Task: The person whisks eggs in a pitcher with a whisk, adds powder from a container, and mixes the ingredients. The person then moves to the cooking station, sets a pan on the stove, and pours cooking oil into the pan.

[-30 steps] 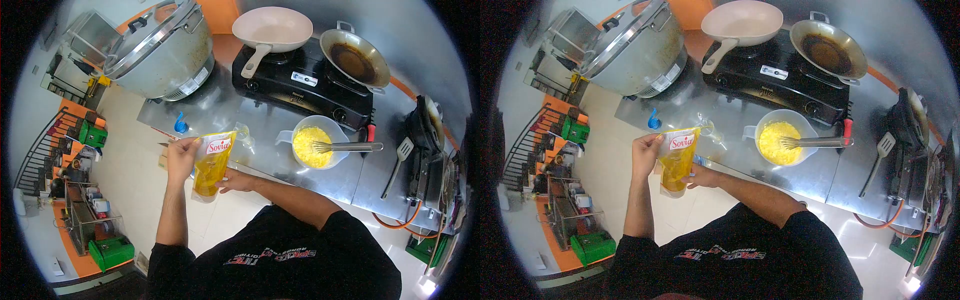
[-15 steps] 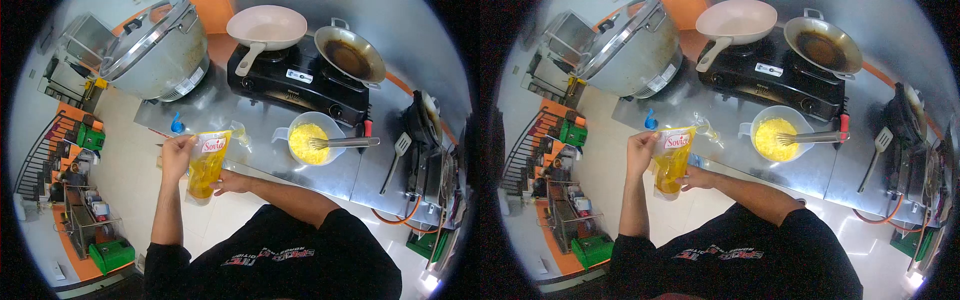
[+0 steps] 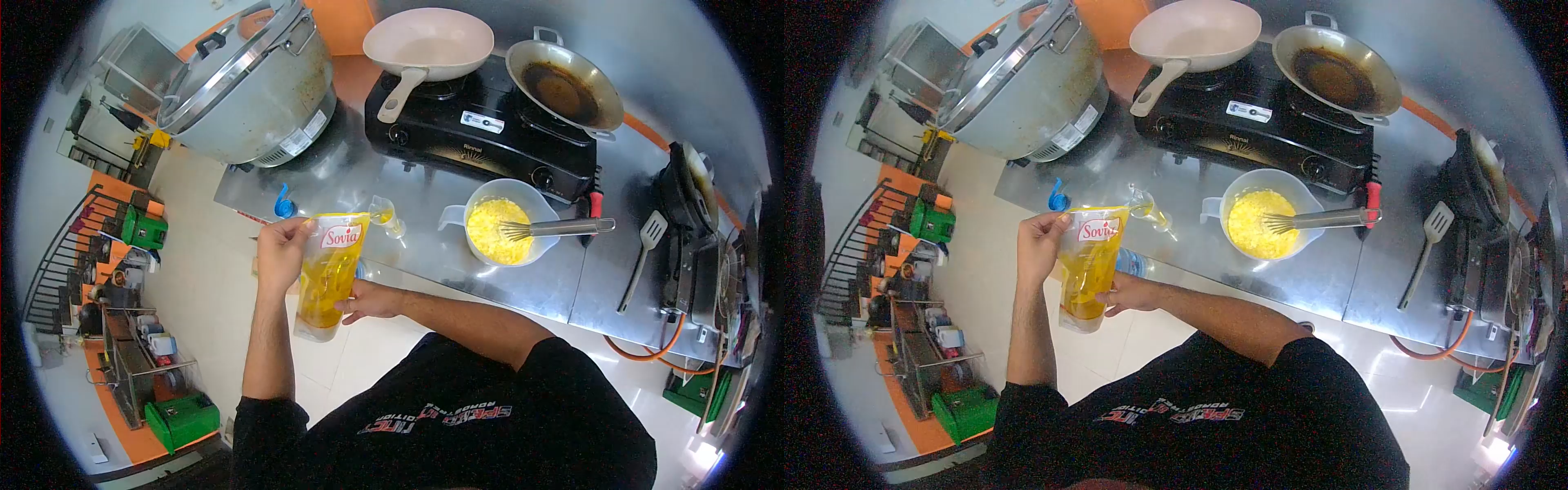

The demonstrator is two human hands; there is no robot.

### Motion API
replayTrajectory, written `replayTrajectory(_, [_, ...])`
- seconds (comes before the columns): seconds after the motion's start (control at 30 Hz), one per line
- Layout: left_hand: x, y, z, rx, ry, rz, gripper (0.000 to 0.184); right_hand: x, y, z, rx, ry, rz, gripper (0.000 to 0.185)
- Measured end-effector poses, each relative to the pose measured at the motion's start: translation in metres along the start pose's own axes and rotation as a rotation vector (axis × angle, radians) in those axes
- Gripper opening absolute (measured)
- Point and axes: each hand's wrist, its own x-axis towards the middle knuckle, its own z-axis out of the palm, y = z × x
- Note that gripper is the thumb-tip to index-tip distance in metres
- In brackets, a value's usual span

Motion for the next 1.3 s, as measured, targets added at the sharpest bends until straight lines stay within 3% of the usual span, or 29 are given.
replayTrajectory(0.93, [0.006,-0.009,0.001,0.032,-0.003,0.016,0.021,-0.008,-0.004,-0.002,0.025,0.031,0.081,0.051])
replayTrajectory(1.3, [0.002,-0.024,-0.006,-0.059,-0.002,-0.028,0.020,-0.018,-0.011,-0.008,-0.133,0.143,0.150,0.058])
